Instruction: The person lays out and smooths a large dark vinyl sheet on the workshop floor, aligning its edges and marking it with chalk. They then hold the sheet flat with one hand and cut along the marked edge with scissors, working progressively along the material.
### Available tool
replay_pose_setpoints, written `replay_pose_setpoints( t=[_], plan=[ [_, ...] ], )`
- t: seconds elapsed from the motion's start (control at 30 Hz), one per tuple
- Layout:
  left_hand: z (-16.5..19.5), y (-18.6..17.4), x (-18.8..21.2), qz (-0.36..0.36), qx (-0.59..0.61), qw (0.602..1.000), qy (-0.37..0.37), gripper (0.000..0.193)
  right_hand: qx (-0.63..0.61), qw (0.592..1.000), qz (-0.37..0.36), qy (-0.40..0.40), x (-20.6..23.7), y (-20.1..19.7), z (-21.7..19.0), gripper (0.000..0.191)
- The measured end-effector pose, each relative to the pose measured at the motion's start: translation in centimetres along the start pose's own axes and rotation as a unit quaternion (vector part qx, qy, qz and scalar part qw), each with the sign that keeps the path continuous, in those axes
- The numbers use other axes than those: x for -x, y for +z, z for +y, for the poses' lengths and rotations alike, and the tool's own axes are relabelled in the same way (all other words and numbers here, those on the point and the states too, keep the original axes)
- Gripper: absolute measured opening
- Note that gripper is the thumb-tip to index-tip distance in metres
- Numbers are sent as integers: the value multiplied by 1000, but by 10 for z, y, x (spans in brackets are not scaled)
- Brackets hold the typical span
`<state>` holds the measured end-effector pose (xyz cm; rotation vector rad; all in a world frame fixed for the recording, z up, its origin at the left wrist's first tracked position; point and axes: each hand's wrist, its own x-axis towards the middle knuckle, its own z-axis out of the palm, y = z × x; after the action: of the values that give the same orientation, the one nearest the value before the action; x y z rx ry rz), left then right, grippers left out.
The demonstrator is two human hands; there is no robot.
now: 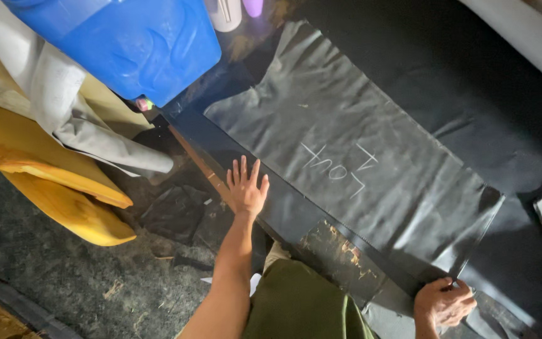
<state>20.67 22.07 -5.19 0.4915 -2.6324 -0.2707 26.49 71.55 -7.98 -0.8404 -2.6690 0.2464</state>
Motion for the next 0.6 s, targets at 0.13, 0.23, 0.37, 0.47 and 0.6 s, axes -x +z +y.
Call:
replay_pose_setpoints(
  t=[0.13, 0.23, 0.37, 0.47, 0.6],
  plan=[
    [1, -3, 1, 8, -4, 1000, 16, 48, -11, 999, -17, 41, -1, -5, -4, 28],
    [5, -5, 1, 8, 2, 1000, 20, 49, -20, 999, -4, 35, 0, -8, -6, 27],
    [10, -6, 0, 5, 7, 1000, 22, 50, -24, 999, 13, 25, -1, -8, -7, 27],
    [9, -4, 2, -13, -11, 1000, 21, 50, -42, 996, -10, 78, -5, -5, -7, 28],
    [2, 2, 13, -9, -53, 995, 80, 58, 81, 996, 34, 3, -16, -7, -6, 42]
  ],
)
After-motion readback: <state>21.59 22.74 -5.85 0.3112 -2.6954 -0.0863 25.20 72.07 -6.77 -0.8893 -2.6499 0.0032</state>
